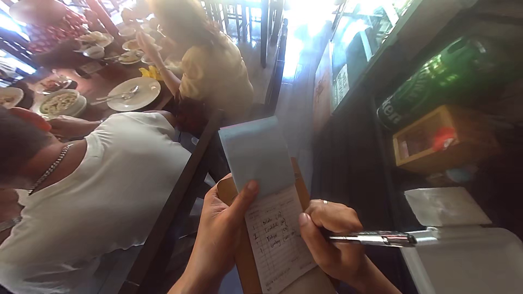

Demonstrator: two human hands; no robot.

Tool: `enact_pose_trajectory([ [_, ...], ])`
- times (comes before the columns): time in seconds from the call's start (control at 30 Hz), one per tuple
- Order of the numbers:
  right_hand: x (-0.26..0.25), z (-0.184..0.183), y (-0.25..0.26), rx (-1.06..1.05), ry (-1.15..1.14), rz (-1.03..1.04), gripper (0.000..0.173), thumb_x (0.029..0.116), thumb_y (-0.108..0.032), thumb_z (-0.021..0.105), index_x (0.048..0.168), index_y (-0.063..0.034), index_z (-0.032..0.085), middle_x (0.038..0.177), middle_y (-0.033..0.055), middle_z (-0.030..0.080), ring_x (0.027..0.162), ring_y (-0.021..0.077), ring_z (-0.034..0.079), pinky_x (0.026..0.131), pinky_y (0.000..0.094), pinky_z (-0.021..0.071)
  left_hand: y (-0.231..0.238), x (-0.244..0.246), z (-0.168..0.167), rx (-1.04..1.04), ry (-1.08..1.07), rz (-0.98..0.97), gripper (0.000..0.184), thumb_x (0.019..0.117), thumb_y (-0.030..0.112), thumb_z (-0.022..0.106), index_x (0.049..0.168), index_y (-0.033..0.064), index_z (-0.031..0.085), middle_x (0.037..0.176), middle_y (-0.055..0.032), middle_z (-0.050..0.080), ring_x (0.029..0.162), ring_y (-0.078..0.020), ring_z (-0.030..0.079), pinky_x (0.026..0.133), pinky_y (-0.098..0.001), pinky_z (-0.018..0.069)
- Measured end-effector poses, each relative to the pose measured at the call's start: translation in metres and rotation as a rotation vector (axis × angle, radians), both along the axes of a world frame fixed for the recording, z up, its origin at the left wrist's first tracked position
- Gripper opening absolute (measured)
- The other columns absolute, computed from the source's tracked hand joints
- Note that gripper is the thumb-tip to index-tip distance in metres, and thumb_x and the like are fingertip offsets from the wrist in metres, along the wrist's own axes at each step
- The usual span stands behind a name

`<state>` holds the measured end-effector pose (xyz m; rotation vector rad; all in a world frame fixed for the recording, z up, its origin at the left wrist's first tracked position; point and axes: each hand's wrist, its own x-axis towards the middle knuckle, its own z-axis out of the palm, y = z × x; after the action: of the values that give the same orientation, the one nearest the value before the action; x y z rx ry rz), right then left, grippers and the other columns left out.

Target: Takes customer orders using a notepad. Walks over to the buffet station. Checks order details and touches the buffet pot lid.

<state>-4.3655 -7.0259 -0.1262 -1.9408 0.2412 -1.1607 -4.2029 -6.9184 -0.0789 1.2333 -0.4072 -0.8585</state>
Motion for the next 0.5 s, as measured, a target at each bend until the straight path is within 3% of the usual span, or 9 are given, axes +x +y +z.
enact_pose_trajectory([
  [0.13, -0.0015, 0.0030, -0.0028, 0.115, -0.040, 0.021, 0.032, 0.1002, -0.011, 0.057, 0.070, -0.0088, 0.048, 0.059, -0.0025, 0.046, 0.055, -0.0008, 0.047, 0.050, 0.0136, 0.0376, -0.0008, -0.0008, 0.0000, -0.009, 0.013, 0.013, 0.017, 0.0967, 0.015, 0.066, 0.109, 0.0037, 0.068, 0.086, -0.0178, 0.074, 0.071, -0.0226, 0.076, 0.064, -0.0358, 0.0657],
  [0.5, 0.0012, -0.0009, 0.0008, 0.018, -0.006, -0.008, 0.034, 0.0979, -0.009, 0.057, 0.066, -0.0087, 0.046, 0.057, -0.0008, 0.045, 0.054, 0.0025, 0.047, 0.050, 0.0168, 0.0373, 0.0010, -0.0016, 0.0002, 0.001, -0.004, 0.019, 0.018, 0.0956, 0.017, 0.068, 0.109, 0.0049, 0.069, 0.085, -0.0171, 0.075, 0.070, -0.0222, 0.076, 0.064, -0.0356, 0.0657],
])
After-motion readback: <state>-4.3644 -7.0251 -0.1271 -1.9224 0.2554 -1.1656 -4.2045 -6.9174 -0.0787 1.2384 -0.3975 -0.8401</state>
